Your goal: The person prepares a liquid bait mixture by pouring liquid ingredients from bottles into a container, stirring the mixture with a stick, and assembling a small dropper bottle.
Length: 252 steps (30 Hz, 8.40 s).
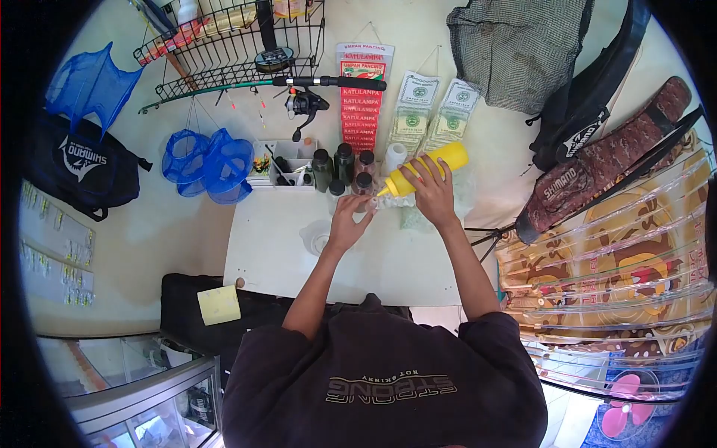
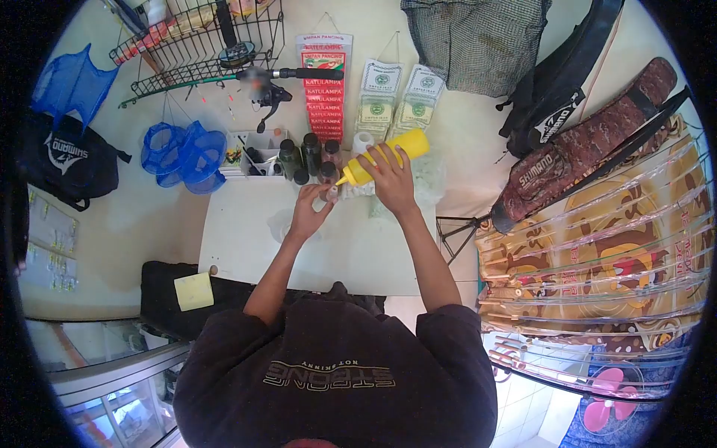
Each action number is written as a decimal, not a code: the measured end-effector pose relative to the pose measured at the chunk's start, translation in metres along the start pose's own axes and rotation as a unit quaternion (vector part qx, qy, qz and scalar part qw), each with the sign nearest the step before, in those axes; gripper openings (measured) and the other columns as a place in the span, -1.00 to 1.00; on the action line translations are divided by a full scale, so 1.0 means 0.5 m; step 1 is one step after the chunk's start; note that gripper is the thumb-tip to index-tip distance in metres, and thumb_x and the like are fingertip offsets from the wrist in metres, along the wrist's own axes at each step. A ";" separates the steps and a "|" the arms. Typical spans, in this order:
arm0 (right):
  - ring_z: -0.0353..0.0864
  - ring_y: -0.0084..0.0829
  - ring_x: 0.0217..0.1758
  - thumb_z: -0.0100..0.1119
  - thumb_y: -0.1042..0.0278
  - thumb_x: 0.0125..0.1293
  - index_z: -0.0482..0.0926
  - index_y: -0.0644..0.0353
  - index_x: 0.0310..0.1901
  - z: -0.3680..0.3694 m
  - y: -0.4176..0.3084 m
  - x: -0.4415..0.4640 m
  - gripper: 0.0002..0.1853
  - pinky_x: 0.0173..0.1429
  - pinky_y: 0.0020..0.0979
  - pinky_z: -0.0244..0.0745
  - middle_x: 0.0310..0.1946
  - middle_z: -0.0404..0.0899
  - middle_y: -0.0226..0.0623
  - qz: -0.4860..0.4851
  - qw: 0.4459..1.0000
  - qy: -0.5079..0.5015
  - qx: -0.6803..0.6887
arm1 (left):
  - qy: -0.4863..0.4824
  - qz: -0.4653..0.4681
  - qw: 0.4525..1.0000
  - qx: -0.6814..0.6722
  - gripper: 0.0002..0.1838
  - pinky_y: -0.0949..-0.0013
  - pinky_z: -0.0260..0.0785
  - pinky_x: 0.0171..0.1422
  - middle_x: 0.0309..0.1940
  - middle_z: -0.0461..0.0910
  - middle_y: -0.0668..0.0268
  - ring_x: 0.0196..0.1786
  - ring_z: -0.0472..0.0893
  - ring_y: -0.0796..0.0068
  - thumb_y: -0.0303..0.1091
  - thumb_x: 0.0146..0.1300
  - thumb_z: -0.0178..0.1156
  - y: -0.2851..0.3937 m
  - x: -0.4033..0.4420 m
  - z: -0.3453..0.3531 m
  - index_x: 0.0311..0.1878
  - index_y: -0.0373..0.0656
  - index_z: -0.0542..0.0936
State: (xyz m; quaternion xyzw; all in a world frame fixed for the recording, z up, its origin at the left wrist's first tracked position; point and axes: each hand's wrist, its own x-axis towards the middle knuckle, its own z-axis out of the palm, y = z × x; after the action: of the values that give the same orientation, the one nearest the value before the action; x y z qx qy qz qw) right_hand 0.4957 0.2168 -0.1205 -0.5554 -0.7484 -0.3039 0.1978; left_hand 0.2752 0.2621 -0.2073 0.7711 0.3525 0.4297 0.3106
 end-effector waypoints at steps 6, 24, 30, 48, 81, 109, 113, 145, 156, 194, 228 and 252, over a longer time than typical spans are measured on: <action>0.21 -0.06 0.42 0.48 0.30 -0.01 0.39 0.12 0.29 0.055 -0.024 -0.069 -0.24 0.46 -0.06 0.11 0.21 0.45 -0.19 0.256 0.948 -0.037 0.188 | -0.004 -0.018 1.000 -0.013 -0.61 0.22 0.36 0.26 -0.06 0.61 0.21 0.12 0.48 0.18 -0.35 0.13 0.40 -0.008 -0.006 0.000 0.06 -0.11 0.62; 0.27 -0.13 0.31 0.56 -0.05 -0.08 0.38 0.17 0.28 0.227 -0.091 -0.171 -0.09 0.44 -0.14 0.05 0.18 0.46 -0.17 0.331 0.869 -0.143 0.340 | -0.018 -0.061 0.998 -0.003 -0.60 0.20 0.35 0.27 -0.06 0.64 0.25 0.12 0.48 0.20 -0.36 0.11 0.41 -0.026 -0.030 -0.004 0.06 -0.07 0.63; 0.26 -0.11 0.36 0.59 0.05 -0.11 0.31 0.19 0.32 0.203 -0.108 -0.163 -0.05 0.41 -0.10 0.09 0.20 0.44 -0.16 0.334 0.859 -0.164 0.352 | -0.034 -0.061 0.998 0.000 -0.63 0.18 0.33 0.29 -0.06 0.64 0.26 0.13 0.47 0.17 -0.35 0.11 0.41 -0.028 -0.040 0.010 0.02 -0.06 0.64; 0.44 -0.26 -0.04 0.46 0.35 -0.01 0.64 0.04 -0.15 0.055 -0.069 -0.228 -0.67 0.11 -0.28 0.41 -0.32 0.60 -0.41 0.258 0.881 -0.042 0.395 | -0.070 -0.035 0.997 0.001 -0.68 0.21 0.36 0.24 -0.09 0.63 0.26 0.08 0.51 0.17 -0.39 0.11 0.38 0.039 -0.089 0.154 -0.02 -0.09 0.64; 0.45 -0.22 0.02 0.35 0.37 0.08 0.63 0.05 -0.24 0.146 0.081 -0.505 -0.82 0.12 -0.24 0.37 -0.22 0.59 -0.40 0.376 0.878 -0.144 0.260 | -0.185 -0.065 0.970 0.143 -0.54 0.10 0.19 0.44 0.28 0.39 0.26 0.42 0.23 0.11 -0.27 0.19 0.29 -0.003 -0.063 0.435 0.18 -0.02 0.51; 0.28 -0.19 0.08 0.37 0.21 0.08 0.78 -0.11 -0.31 0.233 0.074 -0.395 -0.88 0.15 -0.19 0.14 -0.07 0.43 -0.30 0.323 0.889 -0.310 0.096 | -0.203 -0.060 0.948 0.238 -0.62 0.07 0.22 0.40 0.19 0.45 0.35 0.38 0.24 0.12 -0.31 0.16 0.30 -0.043 -0.043 0.454 0.09 0.01 0.62; 0.29 -0.20 0.05 0.39 0.20 0.06 0.78 -0.07 -0.37 0.231 0.074 -0.394 -0.90 0.13 -0.20 0.15 -0.14 0.45 -0.29 0.346 0.895 -0.255 0.121 | -0.207 -0.064 0.947 0.237 -0.62 0.07 0.20 0.42 0.19 0.45 0.35 0.38 0.24 0.12 -0.31 0.16 0.30 -0.041 -0.043 0.451 0.09 0.01 0.62; 0.43 -0.22 0.00 0.35 0.32 0.11 0.69 -0.11 -0.31 0.113 0.149 -0.488 -0.90 0.10 -0.20 0.30 -0.25 0.64 -0.51 0.335 0.886 -0.130 0.294 | -0.168 -0.005 0.978 0.124 -0.84 0.16 0.24 0.41 0.10 0.53 0.41 0.32 0.30 0.16 -0.31 0.14 0.33 0.048 -0.052 0.490 -0.19 0.10 0.74; 0.45 -0.27 0.02 0.32 0.39 0.11 0.66 -0.09 -0.32 0.118 0.134 -0.498 -0.89 0.10 -0.21 0.30 -0.27 0.63 -0.51 0.310 0.904 -0.141 0.259 | -0.177 -0.026 0.972 0.154 -0.86 0.15 0.22 0.42 0.10 0.54 0.38 0.31 0.30 0.12 -0.32 0.13 0.34 0.051 -0.072 0.504 -0.22 0.09 0.75; 0.48 -0.27 -0.11 0.33 0.46 0.12 0.72 0.03 -0.26 0.131 0.137 -0.510 -0.86 0.10 -0.29 0.39 -0.28 0.72 -0.43 0.356 0.841 -0.120 0.390 | -0.172 -0.053 0.974 0.138 -0.87 0.20 0.24 0.40 0.06 0.57 0.40 0.29 0.33 0.19 -0.25 0.16 0.33 0.054 -0.080 0.500 -0.23 0.05 0.75; 0.49 -0.27 -0.05 0.30 0.32 0.12 0.71 -0.08 -0.35 0.143 0.146 -0.515 -0.94 0.05 -0.23 0.43 -0.34 0.67 -0.48 0.278 0.896 -0.150 0.311 | -0.164 -0.030 0.975 0.146 -0.90 0.19 0.20 0.43 0.08 0.59 0.53 0.36 0.26 0.17 -0.28 0.14 0.34 0.028 -0.088 0.507 -0.27 0.11 0.77; 0.53 -0.32 -0.06 0.31 0.32 0.10 0.73 -0.01 -0.30 0.129 0.147 -0.501 -0.89 0.02 -0.27 0.48 -0.24 0.70 -0.47 0.255 0.910 -0.199 0.259 | -0.177 -0.009 0.970 0.166 -0.88 0.21 0.22 0.42 0.00 0.67 0.54 0.31 0.34 0.14 -0.32 0.10 0.34 0.028 -0.085 0.505 -0.29 0.12 0.77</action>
State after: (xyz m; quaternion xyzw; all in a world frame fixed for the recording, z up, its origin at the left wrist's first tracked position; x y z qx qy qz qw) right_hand 0.6448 0.0969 -0.3093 -0.7052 -0.6577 0.0783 0.2529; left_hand 0.4854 0.1752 -0.3257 0.8726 0.3652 0.2185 0.2396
